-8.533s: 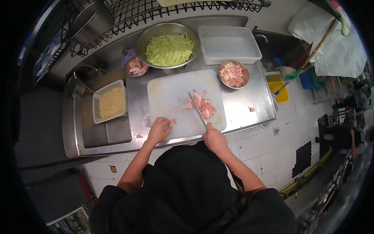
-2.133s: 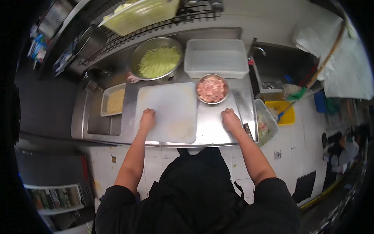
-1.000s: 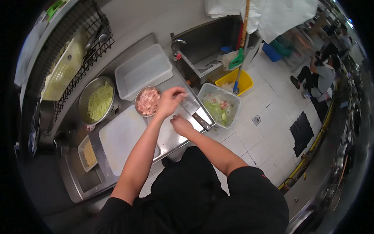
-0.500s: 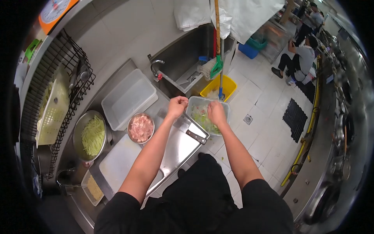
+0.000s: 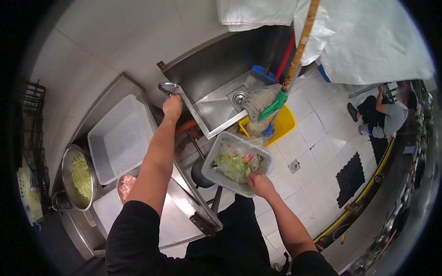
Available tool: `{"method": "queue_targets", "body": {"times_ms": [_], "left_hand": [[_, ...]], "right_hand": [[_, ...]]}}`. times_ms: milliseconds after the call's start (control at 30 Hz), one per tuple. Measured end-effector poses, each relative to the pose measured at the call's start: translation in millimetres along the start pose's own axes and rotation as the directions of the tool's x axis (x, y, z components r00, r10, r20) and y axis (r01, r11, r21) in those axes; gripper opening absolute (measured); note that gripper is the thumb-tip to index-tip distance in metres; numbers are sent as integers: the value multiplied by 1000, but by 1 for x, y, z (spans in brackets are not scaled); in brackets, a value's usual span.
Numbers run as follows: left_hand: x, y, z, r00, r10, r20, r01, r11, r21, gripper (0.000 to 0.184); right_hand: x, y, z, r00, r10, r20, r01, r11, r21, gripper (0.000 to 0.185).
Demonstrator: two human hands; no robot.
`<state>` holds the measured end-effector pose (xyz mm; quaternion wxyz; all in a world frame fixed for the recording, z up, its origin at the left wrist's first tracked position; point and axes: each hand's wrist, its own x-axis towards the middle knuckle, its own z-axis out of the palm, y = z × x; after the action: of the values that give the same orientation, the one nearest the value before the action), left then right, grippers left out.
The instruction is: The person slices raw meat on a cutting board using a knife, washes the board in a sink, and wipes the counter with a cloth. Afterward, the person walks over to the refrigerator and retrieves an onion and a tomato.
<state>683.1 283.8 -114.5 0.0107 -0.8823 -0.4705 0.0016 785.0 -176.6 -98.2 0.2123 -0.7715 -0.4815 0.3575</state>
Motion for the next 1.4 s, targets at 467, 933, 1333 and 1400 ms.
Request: {"method": "queue_targets", "body": {"times_ms": [467,933,1333,1400], "left_hand": [[0,38,110,594,-475,649,-141,-856,-498,10],[51,65,41,875,-148,462,-69,-981,-184,24],[15,101,-1,699,-680,220,165,-146,-975,59],[17,94,-2,615,-768,180,238,-37,-971,66]], "right_hand": [[106,8,-25,978,-183,97,168,975,144,12],[307,-140,-13,995,15,98,-99,248,964,50],[481,-110,58,932,-268,245,-250,18,968,25],[465,-108,30,686,-528,501,-612,-45,790,28]]}}
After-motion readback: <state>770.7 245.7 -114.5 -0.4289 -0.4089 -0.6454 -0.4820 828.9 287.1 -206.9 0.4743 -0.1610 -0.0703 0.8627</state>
